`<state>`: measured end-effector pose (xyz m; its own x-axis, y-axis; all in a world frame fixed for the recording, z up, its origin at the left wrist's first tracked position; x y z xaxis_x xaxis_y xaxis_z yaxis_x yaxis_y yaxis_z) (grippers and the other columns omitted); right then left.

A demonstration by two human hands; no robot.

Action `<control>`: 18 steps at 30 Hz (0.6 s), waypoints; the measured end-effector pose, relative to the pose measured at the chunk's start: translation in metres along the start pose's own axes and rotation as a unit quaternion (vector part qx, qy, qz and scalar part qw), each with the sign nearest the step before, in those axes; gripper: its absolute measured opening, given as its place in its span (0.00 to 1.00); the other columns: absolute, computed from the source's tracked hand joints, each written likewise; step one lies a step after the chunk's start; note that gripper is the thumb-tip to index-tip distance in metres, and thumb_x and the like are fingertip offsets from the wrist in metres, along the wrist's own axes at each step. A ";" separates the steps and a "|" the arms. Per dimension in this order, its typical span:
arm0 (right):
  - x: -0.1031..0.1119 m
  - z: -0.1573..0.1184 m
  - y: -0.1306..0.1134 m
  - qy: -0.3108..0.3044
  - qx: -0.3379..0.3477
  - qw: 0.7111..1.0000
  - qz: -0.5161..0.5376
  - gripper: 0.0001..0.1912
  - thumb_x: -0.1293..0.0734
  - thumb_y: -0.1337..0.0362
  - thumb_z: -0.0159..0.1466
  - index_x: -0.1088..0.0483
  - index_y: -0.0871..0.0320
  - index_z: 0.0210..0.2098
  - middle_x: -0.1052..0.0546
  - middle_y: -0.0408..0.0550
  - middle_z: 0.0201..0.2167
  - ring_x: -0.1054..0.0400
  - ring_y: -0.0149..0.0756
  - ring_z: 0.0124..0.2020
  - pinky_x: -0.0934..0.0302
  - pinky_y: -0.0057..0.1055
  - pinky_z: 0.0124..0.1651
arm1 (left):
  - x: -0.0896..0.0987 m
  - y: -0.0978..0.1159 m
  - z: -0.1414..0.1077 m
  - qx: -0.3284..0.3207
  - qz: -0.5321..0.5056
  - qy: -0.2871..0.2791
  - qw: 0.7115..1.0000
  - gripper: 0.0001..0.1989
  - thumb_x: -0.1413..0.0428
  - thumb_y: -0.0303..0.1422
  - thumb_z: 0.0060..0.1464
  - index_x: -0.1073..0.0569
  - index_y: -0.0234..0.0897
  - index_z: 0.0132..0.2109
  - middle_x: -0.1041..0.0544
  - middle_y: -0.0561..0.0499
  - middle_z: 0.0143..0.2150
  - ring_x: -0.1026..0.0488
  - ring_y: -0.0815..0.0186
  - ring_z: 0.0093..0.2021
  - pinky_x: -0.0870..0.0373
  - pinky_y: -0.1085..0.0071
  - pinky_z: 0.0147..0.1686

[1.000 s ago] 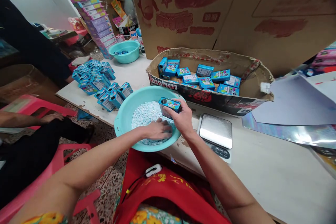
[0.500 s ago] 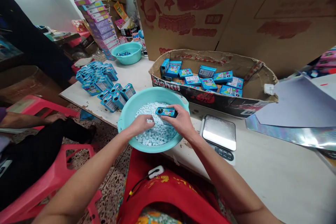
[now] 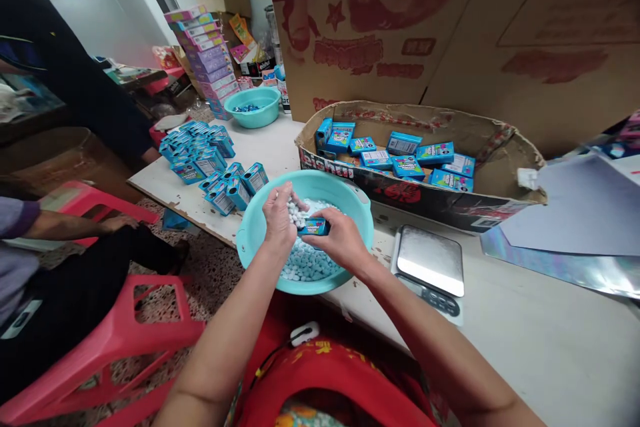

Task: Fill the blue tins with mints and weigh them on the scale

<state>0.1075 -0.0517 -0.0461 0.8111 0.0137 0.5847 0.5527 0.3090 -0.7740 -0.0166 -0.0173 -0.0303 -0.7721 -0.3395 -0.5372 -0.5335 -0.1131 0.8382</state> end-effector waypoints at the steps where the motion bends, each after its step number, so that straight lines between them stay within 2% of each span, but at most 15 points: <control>1: 0.001 0.001 0.000 -0.002 0.001 1.000 0.002 0.16 0.25 0.60 0.51 0.27 0.55 0.39 0.25 0.46 0.37 0.30 0.41 0.39 0.39 0.34 0.41 | -0.001 0.001 0.000 0.005 0.003 0.001 1.000 0.16 0.37 0.38 0.43 0.38 0.37 0.27 0.36 0.59 0.20 0.35 0.74 0.18 0.35 0.76 0.22; 10: 0.004 0.001 0.006 0.008 -0.010 1.000 0.029 0.16 0.24 0.61 0.51 0.27 0.55 0.38 0.25 0.45 0.36 0.30 0.40 0.38 0.38 0.34 0.41 | 0.001 -0.006 -0.002 0.008 0.059 -0.019 0.998 0.17 0.38 0.41 0.45 0.36 0.36 0.24 0.36 0.57 0.20 0.35 0.72 0.18 0.37 0.74 0.20; 14: 0.006 -0.001 0.003 -0.008 -0.008 1.000 0.028 0.17 0.24 0.62 0.50 0.27 0.54 0.39 0.25 0.44 0.36 0.30 0.40 0.39 0.38 0.34 0.43 | -0.005 -0.006 -0.003 -0.012 0.082 -0.021 0.996 0.18 0.38 0.43 0.46 0.35 0.35 0.23 0.35 0.56 0.19 0.34 0.72 0.19 0.37 0.74 0.21; 18: 0.009 -0.001 0.002 -0.004 -0.008 0.999 0.033 0.17 0.24 0.62 0.50 0.27 0.54 0.39 0.25 0.44 0.37 0.30 0.39 0.39 0.39 0.33 0.42 | -0.011 -0.003 -0.005 -0.024 0.083 -0.030 0.996 0.19 0.38 0.45 0.47 0.35 0.36 0.24 0.36 0.57 0.19 0.38 0.74 0.17 0.40 0.75 0.17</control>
<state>0.1162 -0.0518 -0.0424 0.8444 0.0417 0.5342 0.5009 0.2926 -0.8146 -0.0047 -0.0176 -0.0268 -0.8681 -0.3010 -0.3948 -0.3810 -0.1058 0.9185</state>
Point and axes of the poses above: each hand's wrist, its own z-axis towards the middle knuckle, its own x-axis out of the back of the hand, y = z × x, the point moved 1 cm from there along z, towards the middle knuckle
